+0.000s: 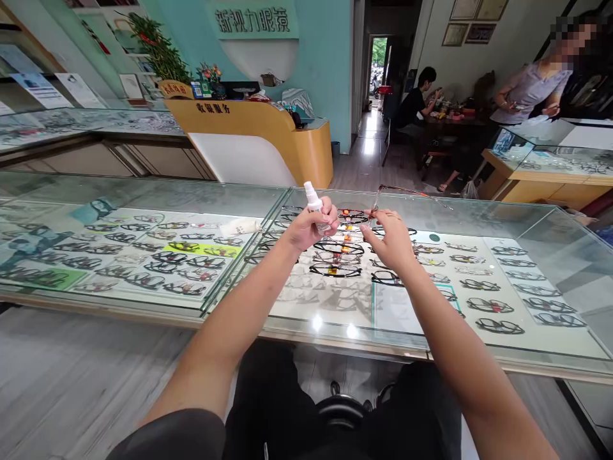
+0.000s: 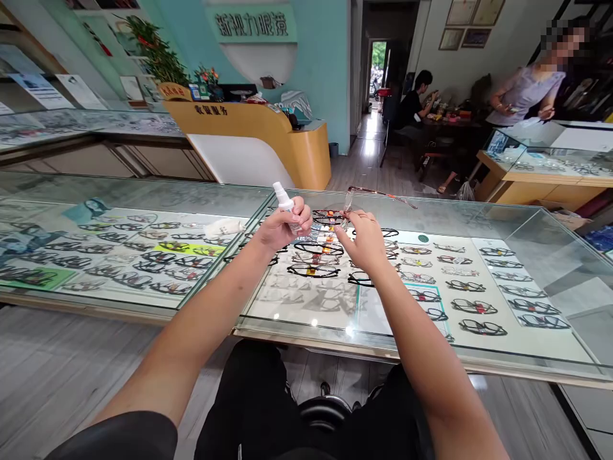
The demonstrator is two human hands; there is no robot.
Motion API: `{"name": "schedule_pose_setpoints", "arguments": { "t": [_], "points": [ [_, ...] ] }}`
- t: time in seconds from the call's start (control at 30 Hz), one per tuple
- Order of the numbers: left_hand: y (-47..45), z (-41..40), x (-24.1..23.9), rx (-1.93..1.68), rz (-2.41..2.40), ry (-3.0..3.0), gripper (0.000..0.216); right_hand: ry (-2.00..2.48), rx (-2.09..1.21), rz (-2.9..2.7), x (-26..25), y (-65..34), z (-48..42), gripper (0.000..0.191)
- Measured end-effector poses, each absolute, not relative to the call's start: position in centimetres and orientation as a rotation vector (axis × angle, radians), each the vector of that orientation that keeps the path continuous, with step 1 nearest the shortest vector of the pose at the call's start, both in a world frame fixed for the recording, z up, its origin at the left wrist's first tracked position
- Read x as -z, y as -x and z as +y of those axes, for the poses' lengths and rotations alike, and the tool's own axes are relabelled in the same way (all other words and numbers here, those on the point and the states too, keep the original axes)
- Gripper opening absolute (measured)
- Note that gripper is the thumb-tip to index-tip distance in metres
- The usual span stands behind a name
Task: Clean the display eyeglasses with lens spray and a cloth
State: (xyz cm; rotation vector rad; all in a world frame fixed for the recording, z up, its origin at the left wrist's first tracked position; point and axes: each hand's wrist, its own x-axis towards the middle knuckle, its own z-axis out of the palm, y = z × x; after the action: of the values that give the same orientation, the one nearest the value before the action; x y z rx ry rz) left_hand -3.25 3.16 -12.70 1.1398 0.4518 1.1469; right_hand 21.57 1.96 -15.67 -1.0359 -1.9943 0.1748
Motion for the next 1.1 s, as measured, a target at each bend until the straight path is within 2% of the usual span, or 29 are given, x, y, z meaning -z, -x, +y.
{"name": "schedule_pose_setpoints", "arguments": {
  "t": [0.2, 0.5, 0.63, 0.73, 0.8, 1.1],
  "points": [
    [3.5, 1.9, 13.9, -1.082, 0.464, -1.084, 0.047, 0.987, -0.182, -2.024, 15.7, -20.9, 1.2, 0.036],
    [2.6, 0.8, 13.8, -0.888, 0.345, -1.047, 0.046, 0.975, -0.182, -2.093, 15.7, -20.7, 0.7, 0.037],
    [2.3, 0.8, 13.9, -0.894, 0.355, -1.065, 0.066, 0.952, -0.247, -2.069, 15.4, -20.6, 0.5, 0.037],
    [2.2, 1.0, 13.6, -0.913, 0.475, -1.073, 0.088, 0.945, -0.407, -2.011, 15.1, -20.5, 0.2, 0.037],
    [2.2, 1.0, 13.4, -0.935, 0.555, -1.057, 0.095, 0.939, -0.55, -1.966, 14.9, -20.5, -0.1, 0.036],
    [2.6, 1.2, 13.3, -1.029, 0.645, -1.145, 0.098, 0.844, -1.106, -1.779, 13.7, -20.7, -0.5, 0.03]
  ]
}}
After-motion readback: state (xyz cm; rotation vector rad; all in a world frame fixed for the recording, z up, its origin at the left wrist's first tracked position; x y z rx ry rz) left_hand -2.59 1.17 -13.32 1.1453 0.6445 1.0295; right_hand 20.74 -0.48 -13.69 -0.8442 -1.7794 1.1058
